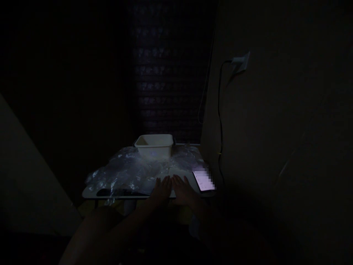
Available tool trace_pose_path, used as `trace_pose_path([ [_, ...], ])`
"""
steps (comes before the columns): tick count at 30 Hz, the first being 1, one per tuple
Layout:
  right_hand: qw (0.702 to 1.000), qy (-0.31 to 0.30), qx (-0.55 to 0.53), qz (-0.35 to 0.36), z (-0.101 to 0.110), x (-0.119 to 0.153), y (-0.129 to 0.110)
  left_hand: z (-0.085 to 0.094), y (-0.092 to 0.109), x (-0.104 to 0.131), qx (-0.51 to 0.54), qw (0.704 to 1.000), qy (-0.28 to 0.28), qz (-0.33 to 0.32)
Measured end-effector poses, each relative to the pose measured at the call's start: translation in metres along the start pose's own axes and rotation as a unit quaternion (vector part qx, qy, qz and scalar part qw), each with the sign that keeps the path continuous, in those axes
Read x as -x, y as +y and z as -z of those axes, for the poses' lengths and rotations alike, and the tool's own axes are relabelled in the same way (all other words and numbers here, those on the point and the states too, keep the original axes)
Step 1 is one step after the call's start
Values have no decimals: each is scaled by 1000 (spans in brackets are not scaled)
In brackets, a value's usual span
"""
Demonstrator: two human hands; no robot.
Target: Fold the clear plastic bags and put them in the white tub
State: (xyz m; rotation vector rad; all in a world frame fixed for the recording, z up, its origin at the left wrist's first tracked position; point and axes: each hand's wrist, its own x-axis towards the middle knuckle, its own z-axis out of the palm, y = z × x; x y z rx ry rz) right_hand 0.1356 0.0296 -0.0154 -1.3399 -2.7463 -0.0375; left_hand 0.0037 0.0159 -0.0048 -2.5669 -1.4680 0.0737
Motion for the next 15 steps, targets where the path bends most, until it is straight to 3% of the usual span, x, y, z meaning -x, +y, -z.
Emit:
trace_pose_path([
  [15,1000,-12,-6,-3,3,-1,-1,5,1,1,5,1000,-13,6],
])
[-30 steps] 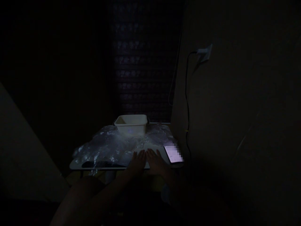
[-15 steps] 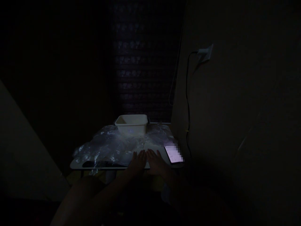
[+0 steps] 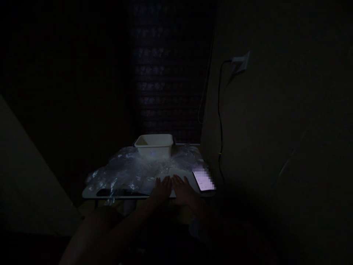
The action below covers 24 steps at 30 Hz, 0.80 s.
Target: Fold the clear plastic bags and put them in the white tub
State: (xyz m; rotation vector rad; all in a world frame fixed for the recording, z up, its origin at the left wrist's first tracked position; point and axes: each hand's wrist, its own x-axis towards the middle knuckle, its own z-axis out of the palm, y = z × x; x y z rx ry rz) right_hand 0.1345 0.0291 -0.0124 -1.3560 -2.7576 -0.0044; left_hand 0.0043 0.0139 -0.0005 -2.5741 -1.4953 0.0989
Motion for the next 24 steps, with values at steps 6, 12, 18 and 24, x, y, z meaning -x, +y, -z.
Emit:
trace_pose_path([
  [6,1000,9,0,1,1,1,-1,0,0,0,11,1000,9,-6],
  [12,1000,2,-7,1,1,1,-1,-3,0,-2,15,1000,12,7],
  [18,1000,4,-2,0,-1,0,0,-3,0,-1,13,1000,10,3],
  [24,1000,0,0,-1,-3,-1,1,-2,1,-1,0,1000,9,4],
])
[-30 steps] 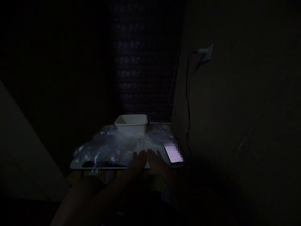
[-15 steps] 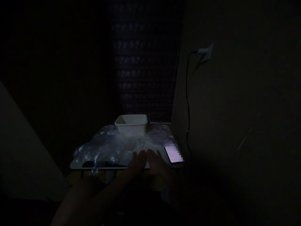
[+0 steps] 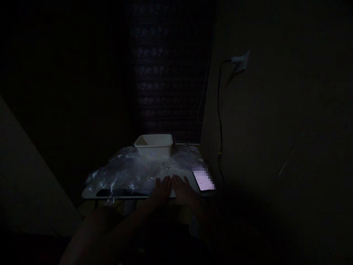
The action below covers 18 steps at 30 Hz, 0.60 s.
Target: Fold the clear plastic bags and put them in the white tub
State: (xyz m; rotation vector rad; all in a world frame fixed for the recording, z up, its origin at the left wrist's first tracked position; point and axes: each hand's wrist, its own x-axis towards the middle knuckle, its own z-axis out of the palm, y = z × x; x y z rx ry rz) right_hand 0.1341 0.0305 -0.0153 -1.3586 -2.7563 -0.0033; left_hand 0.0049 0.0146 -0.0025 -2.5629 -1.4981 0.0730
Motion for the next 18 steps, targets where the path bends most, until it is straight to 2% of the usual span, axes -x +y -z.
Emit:
trace_pose_path([
  [18,1000,0,-3,1,2,2,-1,-2,0,1,-18,1000,18,-1],
])
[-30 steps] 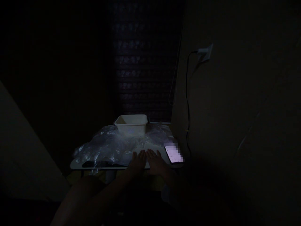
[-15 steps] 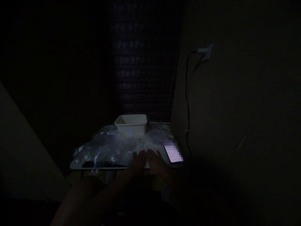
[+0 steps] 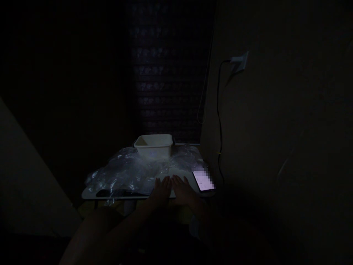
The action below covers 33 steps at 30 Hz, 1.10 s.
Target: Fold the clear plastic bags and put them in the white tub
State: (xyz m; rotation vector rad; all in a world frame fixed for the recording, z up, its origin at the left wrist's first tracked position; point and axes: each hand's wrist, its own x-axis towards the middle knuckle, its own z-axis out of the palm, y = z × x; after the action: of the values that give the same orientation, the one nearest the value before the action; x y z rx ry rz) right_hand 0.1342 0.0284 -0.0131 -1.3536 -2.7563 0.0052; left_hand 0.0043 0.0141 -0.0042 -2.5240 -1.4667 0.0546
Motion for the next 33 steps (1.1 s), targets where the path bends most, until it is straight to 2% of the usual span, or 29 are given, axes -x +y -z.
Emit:
trace_pose_path([
  [15,1000,5,-5,2,-5,-2,2,-2,0,0,17,1000,12,5],
  [23,1000,10,-18,-24,3,1,2,-13,-4,1,-2,998,61,9],
  [26,998,-9,-19,-56,6,2,5,-10,-3,3,-6,997,82,-4],
  [29,996,-42,-21,-81,13,2,9,-2,2,4,-6,995,81,-55],
  [33,989,-103,-39,-100,36,6,11,7,12,5,1,995,67,-73],
])
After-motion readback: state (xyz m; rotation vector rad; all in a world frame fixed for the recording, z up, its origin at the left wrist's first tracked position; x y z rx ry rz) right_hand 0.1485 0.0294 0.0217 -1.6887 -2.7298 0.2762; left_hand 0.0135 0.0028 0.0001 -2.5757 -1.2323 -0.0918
